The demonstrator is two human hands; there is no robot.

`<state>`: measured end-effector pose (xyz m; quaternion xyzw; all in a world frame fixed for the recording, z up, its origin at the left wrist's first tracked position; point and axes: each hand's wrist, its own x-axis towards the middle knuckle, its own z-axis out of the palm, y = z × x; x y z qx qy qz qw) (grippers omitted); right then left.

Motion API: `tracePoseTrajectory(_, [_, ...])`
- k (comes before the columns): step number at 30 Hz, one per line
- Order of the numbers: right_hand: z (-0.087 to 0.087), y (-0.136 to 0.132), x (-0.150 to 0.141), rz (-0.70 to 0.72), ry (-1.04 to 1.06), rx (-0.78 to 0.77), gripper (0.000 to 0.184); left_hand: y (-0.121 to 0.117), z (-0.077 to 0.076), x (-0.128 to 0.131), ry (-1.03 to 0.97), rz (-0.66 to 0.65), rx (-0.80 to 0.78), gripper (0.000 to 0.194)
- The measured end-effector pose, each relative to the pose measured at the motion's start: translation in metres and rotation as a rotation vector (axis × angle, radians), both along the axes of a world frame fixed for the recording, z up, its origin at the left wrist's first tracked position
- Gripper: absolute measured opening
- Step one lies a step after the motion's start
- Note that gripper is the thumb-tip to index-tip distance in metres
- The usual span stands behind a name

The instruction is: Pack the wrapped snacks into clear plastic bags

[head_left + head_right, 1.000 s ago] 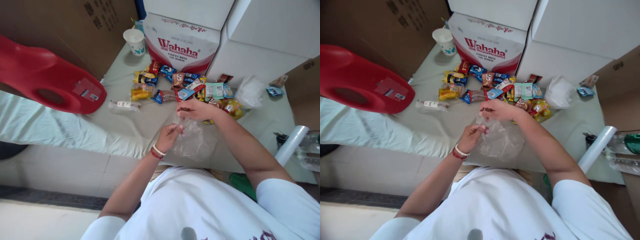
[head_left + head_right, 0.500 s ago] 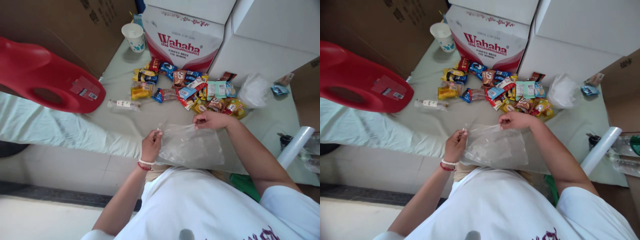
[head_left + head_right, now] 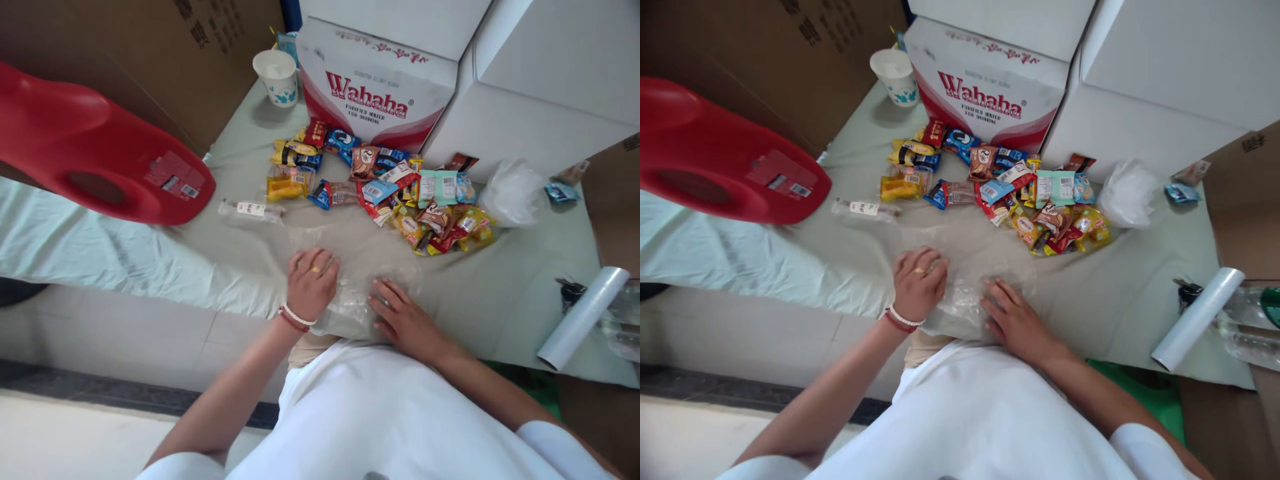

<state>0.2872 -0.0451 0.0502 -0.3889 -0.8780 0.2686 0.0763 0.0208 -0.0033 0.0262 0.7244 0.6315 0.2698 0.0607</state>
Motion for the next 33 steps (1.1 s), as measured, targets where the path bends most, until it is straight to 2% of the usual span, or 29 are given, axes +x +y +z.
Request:
tracePoseTrajectory(1, [-0.003, -0.012, 0.008, -0.028, 0.01, -0.047, 0.046, 0.003, 0.002, -0.001, 0.031, -0.08, -0.083, 0.024])
tracePoseTrajectory(3, [0.002, -0.029, 0.027, -0.061, 0.059, -0.161, 0.043, 0.009, 0.004, -0.003, 0.071, -0.125, -0.223, 0.029])
tracePoseTrajectory(6, [0.031, -0.036, 0.051, -0.017, 0.165, -0.383, 0.031, 0.017, 0.005, -0.003, 0.114, -0.132, -0.329, 0.037])
tracePoseTrajectory(8, [0.053, -0.023, 0.057, -0.036, 0.227, -0.444, 0.028, 0.02, 0.004, 0.001, 0.142, -0.166, -0.342, 0.044])
tracePoseTrajectory(10, [0.065, 0.008, 0.055, -0.127, 0.242, -0.334, 0.025, 0.025, 0.002, 0.006, 0.163, -0.213, -0.33, 0.052])
tracePoseTrajectory(12, [0.065, 0.054, 0.044, -0.216, 0.186, -0.1, 0.023, 0.032, 0.001, 0.008, 0.179, -0.27, -0.314, 0.056])
tracePoseTrajectory(15, [0.046, 0.137, 0.016, -0.31, 0.052, 0.243, 0.035, 0.037, 0.005, 0.007, 0.202, -0.3, -0.245, 0.059])
tracePoseTrajectory(17, [0.031, 0.187, -0.006, -0.268, -0.029, 0.393, 0.049, 0.033, 0.009, 0.005, 0.209, -0.276, -0.176, 0.056])
tracePoseTrajectory(20, [0.016, 0.24, -0.03, -0.143, -0.159, 0.45, 0.05, 0.016, 0.009, 0.0, 0.202, -0.251, -0.174, 0.048])
tracePoseTrajectory(22, [0.014, 0.259, -0.032, -0.155, -0.183, 0.412, 0.043, 0.004, 0.003, -0.005, 0.203, -0.256, -0.228, 0.049])
tracePoseTrajectory(24, [0.016, 0.261, -0.025, -0.273, -0.102, 0.377, 0.039, -0.002, -0.004, -0.011, 0.213, -0.282, -0.268, 0.053])
tracePoseTrajectory(26, [0.025, 0.246, -0.015, -0.434, 0.078, 0.36, 0.037, 0.0, -0.009, -0.017, 0.214, -0.317, -0.279, 0.058])
tracePoseTrajectory(29, [0.041, 0.196, -0.003, -0.573, 0.329, 0.284, 0.032, 0.015, -0.012, -0.022, 0.21, -0.368, -0.285, 0.063])
tracePoseTrajectory(33, [0.048, 0.126, 0.014, -0.559, 0.413, 0.058, 0.029, 0.036, -0.013, -0.027, 0.234, -0.433, -0.296, 0.068])
